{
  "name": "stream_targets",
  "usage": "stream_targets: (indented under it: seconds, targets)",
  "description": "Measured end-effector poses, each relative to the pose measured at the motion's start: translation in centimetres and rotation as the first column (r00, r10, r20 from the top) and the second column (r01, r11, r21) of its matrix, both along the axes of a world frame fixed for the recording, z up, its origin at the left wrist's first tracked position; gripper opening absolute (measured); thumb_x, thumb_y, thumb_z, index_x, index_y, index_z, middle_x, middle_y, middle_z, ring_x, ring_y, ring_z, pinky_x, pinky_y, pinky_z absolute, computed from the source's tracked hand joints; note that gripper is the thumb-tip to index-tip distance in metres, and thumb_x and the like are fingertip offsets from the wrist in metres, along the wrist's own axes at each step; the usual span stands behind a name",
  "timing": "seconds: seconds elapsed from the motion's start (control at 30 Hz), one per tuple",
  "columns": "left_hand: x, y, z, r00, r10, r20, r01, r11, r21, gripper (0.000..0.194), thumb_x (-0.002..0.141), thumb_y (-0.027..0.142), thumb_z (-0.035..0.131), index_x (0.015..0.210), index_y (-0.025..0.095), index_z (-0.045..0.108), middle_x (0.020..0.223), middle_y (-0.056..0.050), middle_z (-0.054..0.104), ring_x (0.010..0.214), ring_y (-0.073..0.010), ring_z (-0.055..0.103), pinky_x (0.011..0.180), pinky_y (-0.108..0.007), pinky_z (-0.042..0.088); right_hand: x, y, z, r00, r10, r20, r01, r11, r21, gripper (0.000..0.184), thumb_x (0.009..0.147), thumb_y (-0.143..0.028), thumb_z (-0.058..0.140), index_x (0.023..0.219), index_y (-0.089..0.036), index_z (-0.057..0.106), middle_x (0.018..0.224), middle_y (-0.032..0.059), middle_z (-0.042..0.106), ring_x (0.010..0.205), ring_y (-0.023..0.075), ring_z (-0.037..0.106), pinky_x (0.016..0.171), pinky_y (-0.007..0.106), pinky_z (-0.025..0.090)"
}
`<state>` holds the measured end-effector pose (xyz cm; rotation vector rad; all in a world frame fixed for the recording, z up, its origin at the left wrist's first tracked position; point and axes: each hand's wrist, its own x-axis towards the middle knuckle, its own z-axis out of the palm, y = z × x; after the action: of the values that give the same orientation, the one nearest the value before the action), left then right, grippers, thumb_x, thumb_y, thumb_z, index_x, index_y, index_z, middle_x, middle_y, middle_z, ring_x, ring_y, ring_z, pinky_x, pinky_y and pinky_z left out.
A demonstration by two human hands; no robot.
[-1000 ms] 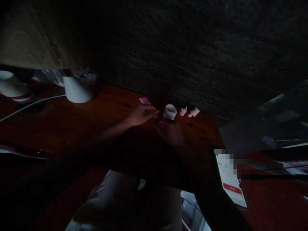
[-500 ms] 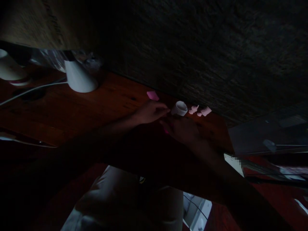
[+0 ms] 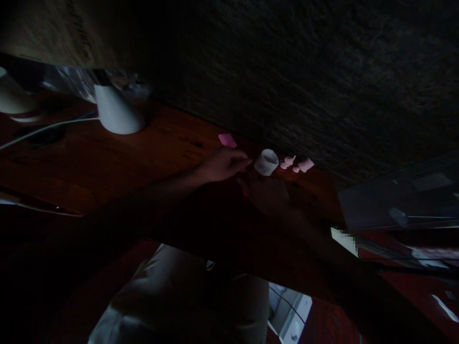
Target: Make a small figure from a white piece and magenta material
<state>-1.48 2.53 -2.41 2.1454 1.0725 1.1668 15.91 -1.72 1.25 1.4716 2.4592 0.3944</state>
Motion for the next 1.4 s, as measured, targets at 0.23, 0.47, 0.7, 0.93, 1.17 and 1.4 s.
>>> stream_targets:
  seconds: [0.23,0.47,0.7,0.93,1.17,1.4]
  targets:
    - [0.1,-0.3,0.0,1.0,0.021,0.012,-0.02,1.0,-0.017,0.03,0.1,0.031,0.055,0.08,0.015,0.072,0.074,-0.003,0.073,0.068,-0.0136,0.065,0.064,-0.025,0.043,-0.4,-0.1,-0.3,1.0,0.003,-0.028,-0.004,1.0,-0.019,0.059,0.11,-0.048,0.024,0.148,-0.01,0.049,0.104,0.0223,0.078,0.085,0.0321,0.078,0.063,0.033,0.05]
    - [-0.1,-0.3,0.2,0.999,0.048,0.005,-0.048,0.999,-0.013,0.03,0.099,0.031,0.055,0.079,0.016,0.072,0.073,-0.002,0.073,0.067,-0.0129,0.064,0.062,-0.025,0.04,-0.4,-0.5,1.2,0.998,-0.064,0.01,0.064,0.998,0.015,0.056,0.111,-0.044,0.023,0.14,-0.006,0.052,0.093,0.0226,0.077,0.084,0.0341,0.078,0.064,0.036,0.051]
    - [0.2,-0.3,0.3,1.0,0.017,0.002,-0.017,0.999,-0.038,0.033,0.1,0.033,0.054,0.079,0.016,0.072,0.074,-0.003,0.074,0.067,-0.0136,0.066,0.062,-0.025,0.041,0.1,-0.5,-0.8,0.999,-0.026,-0.018,0.026,1.0,-0.012,0.05,0.111,-0.04,0.022,0.141,-0.011,0.05,0.103,0.0213,0.077,0.087,0.0319,0.077,0.066,0.034,0.051]
    - [0.3,-0.6,0.0,1.0,-0.004,0.002,0.004,1.0,-0.018,0.031,0.099,0.032,0.055,0.078,0.015,0.071,0.071,-0.002,0.072,0.065,-0.0128,0.064,0.062,-0.024,0.04,-0.4,-0.9,-0.7,0.996,-0.076,-0.053,0.072,0.995,-0.068,0.051,0.111,-0.041,0.019,0.14,-0.011,0.05,0.109,0.0203,0.076,0.092,0.0316,0.077,0.069,0.036,0.054]
    - [-0.2,-0.7,0.6,0.996,0.015,0.085,-0.01,0.998,-0.06,0.029,0.099,0.032,0.055,0.08,0.016,0.07,0.072,-0.002,0.074,0.067,-0.0123,0.066,0.064,-0.023,0.043,-0.3,-1.0,0.6,0.991,-0.128,-0.043,0.126,0.991,-0.043,0.05,0.11,-0.042,0.024,0.14,-0.009,0.048,0.099,0.0213,0.078,0.088,0.031,0.078,0.068,0.035,0.054]
    - [0.2,-0.4,0.1,0.998,-0.014,0.058,0.017,0.998,-0.057,0.03,0.098,0.032,0.056,0.077,0.016,0.069,0.071,-0.003,0.073,0.067,-0.0137,0.067,0.063,-0.024,0.044,-0.6,-1.2,-0.3,0.993,-0.1,-0.057,0.094,0.991,-0.094,0.045,0.111,-0.037,0.025,0.14,-0.012,0.048,0.111,0.0206,0.076,0.09,0.0281,0.077,0.071,0.034,0.054]
